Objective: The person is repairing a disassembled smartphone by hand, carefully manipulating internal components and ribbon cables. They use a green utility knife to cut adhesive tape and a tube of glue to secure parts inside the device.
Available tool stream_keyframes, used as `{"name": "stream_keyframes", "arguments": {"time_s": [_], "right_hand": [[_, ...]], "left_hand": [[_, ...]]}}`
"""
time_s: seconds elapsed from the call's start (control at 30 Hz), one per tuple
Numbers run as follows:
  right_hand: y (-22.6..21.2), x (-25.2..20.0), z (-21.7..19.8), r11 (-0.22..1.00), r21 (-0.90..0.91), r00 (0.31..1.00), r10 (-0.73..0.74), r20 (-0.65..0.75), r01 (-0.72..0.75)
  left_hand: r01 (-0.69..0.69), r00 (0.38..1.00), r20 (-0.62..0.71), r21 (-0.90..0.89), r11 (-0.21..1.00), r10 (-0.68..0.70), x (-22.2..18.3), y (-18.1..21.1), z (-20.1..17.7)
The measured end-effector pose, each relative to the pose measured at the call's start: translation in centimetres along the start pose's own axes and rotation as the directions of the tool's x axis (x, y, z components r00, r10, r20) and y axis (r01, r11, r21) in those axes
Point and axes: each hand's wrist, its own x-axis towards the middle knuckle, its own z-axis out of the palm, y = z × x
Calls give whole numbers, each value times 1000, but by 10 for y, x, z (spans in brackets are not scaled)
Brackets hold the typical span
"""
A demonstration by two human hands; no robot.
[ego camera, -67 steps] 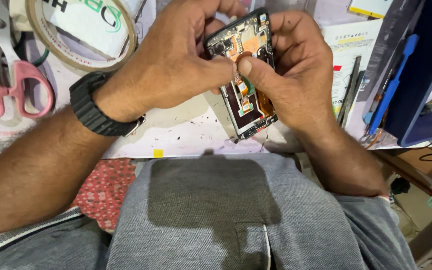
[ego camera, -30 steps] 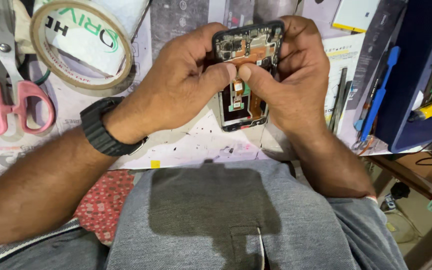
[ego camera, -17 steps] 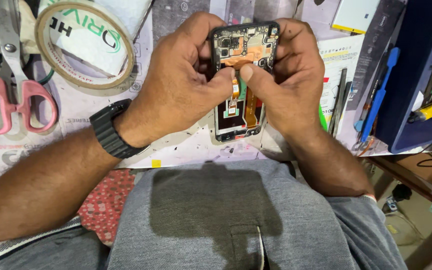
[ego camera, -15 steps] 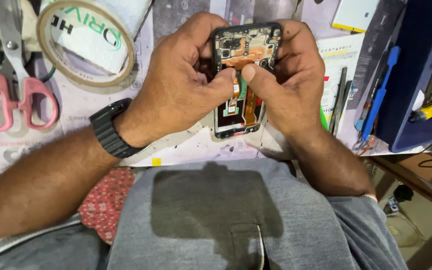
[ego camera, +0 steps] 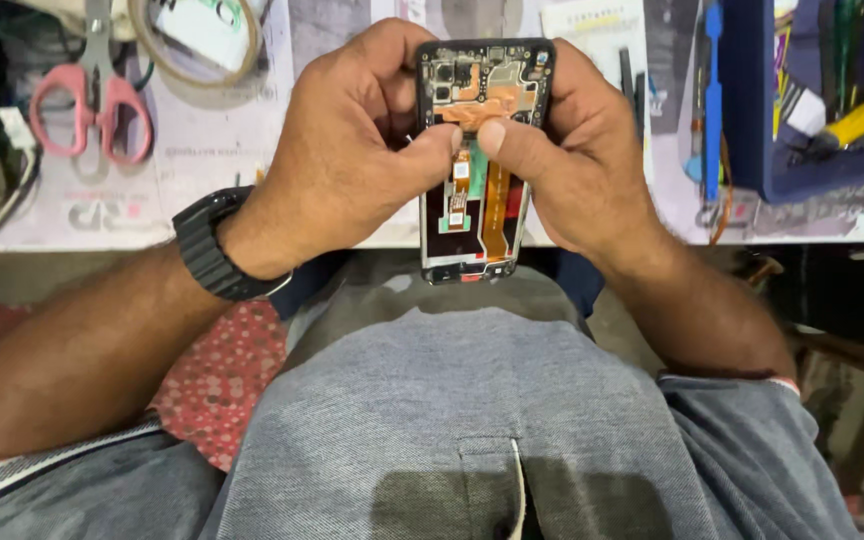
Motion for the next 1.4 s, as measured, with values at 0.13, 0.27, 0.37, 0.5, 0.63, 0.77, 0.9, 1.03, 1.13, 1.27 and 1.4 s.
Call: {"name": "stream_keyframes", "arguments": {"time_s": [0.13, 0.27, 0.37, 0.5, 0.63, 0.77, 0.9, 1.03, 1.13, 1.27, 1.4], "right_hand": [[6, -39, 3, 997, 71, 1000, -19, 1, 18], [18, -73, 3, 997, 55, 999, -51, -17, 52], [18, -74, -13, 994, 56, 995, -91, -43, 93], [13, -67, -41, 996, 65, 994, -47, -98, 54], [-22, -42, -45, 991, -133, 982, -35, -184, 11], [-26, -40, -38, 996, -85, 976, 5, -219, -24], [-23, -31, -47, 992, 75, 972, 113, -206, -100], [-14, -37, -57, 988, 123, 983, 111, -144, -94], [5, -51, -60, 985, 164, 993, 75, -86, -61], [28, -95, -51, 974, 222, 996, 63, -60, -48], [26, -136, -30, 996, 83, 1000, 23, -13, -22]], "left_hand": [[-14, 1000, -9, -10, 1000, 14, -27, 2, 37], [-2, 999, -39, 19, 1000, 3, -50, -6, 67], [-6, 999, -51, 38, 999, 8, -36, -12, 82], [100, 988, -114, -47, 994, -104, -12, -16, 90], [160, 980, -118, -15, 987, -160, 30, 19, 93], [191, 971, -138, -26, 981, -193, 31, 27, 89], [160, 968, -199, 35, 986, -150, 29, 21, 88], [139, 964, -232, 31, 990, -128, 20, 4, 94], [69, 968, -244, 43, 997, -56, 1, -17, 100], [26, 967, -255, 70, 997, -7, -39, -39, 124], [50, 966, -258, 254, 966, 18, -79, -34, 150]]}}
